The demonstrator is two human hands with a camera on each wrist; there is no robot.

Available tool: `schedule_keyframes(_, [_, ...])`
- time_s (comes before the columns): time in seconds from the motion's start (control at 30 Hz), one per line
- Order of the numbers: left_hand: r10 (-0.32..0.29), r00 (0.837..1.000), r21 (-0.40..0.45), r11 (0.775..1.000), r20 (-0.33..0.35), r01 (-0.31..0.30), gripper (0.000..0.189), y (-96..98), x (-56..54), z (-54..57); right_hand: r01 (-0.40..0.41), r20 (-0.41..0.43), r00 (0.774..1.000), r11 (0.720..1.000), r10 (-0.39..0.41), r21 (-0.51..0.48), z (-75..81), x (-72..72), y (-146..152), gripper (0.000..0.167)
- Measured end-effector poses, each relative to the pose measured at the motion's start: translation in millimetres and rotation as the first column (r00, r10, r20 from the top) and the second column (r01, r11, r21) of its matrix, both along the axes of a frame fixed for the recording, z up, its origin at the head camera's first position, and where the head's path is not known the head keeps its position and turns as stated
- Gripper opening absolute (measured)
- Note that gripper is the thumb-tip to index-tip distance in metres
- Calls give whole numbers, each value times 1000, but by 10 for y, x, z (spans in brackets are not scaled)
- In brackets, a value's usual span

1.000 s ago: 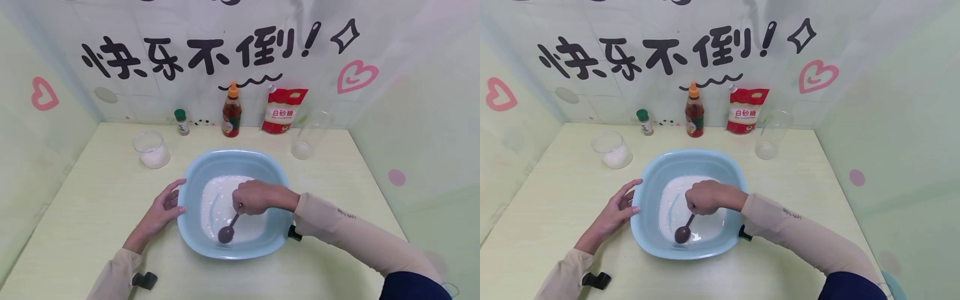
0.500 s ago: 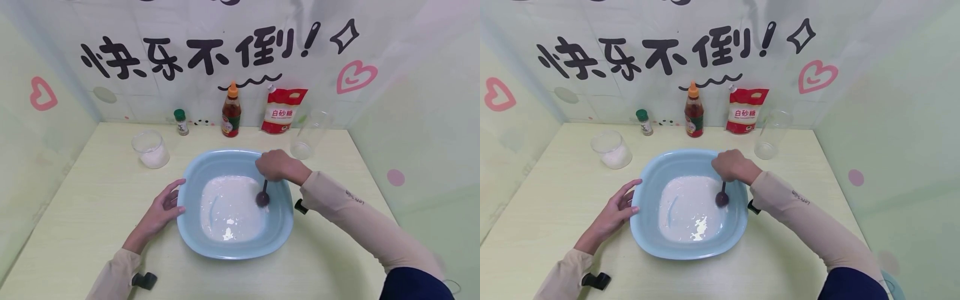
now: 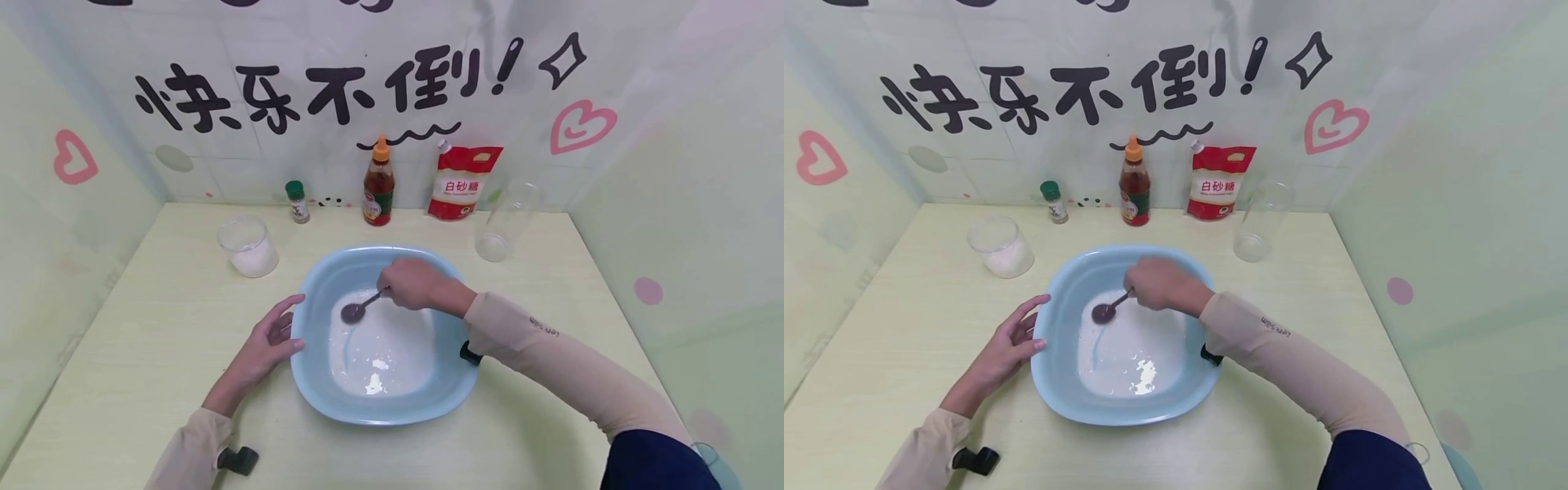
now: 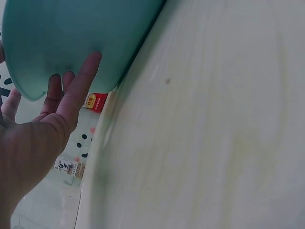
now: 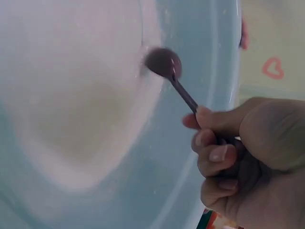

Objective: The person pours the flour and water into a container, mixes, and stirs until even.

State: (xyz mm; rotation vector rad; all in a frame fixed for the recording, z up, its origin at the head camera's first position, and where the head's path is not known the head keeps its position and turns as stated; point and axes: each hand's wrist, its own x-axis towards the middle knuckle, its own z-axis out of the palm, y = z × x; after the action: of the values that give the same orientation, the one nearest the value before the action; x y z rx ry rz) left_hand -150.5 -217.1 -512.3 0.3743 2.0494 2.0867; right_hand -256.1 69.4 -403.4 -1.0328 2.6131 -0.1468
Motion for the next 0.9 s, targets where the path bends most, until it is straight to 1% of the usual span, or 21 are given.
schedule_keyframes(0.07, [4, 1000, -4, 1000, -4, -4, 72, 0, -1, 0, -56, 46, 997, 998, 55, 27, 13, 72, -22, 17])
schedule_keyframes(0.17, [9, 1000, -13, 1000, -4, -9, 72, -2, -5, 2, -90, 170, 982, 993, 78, 69, 46, 165, -17, 17])
schedule_keyframes(0.23, [7, 1000, -14, 1000, -2, -7, 72, -4, -5, 8, -91, 237, 970, 990, 63, 110, 70, 205, 13, 16])
schedule_keyframes(0.3, [5, 1000, -18, 1000, -1, -5, 72, -5, -4, 14, -72, 286, 958, 986, 27, 149, 91, 215, 68, 13])
schedule_keyframes(0.4, [7, 1000, -17, 1000, 4, -7, 72, -5, -1, 18, -58, 289, 957, 977, -4, 206, 139, 175, 183, 7])
schedule_keyframes(0.5, [9, 1000, -20, 1000, 8, -9, 72, -5, 2, 18, -29, 257, 966, 968, -37, 250, 206, 65, 322, 5])
schedule_keyframes(0.57, [11, 1000, -24, 1000, 9, -11, 72, -3, 3, 18, 20, 220, 972, 964, -81, 266, 250, -22, 409, 4])
schedule_keyframes(0.63, [15, 1000, -29, 999, 10, -14, 72, 0, 2, 16, 68, 164, 980, 962, -115, 265, 279, -109, 469, 2])
schedule_keyframes(0.7, [16, 1000, -34, 999, 8, -15, 72, 1, 2, 13, 125, 99, 983, 962, -153, 242, 289, -180, 496, 2])
schedule_keyframes(0.77, [17, 1000, -34, 999, 10, -17, 72, 4, 1, 14, 175, 38, 982, 964, -186, 201, 287, -234, 492, 6])
schedule_keyframes(0.83, [18, 1000, -36, 999, 10, -17, 72, 3, 1, 14, 194, -16, 981, 967, -194, 163, 271, -271, 452, 9])
schedule_keyframes(0.9, [16, 1000, -38, 999, 9, -16, 72, -1, 0, 10, 198, -46, 980, 972, -193, 126, 237, -296, 388, 12])
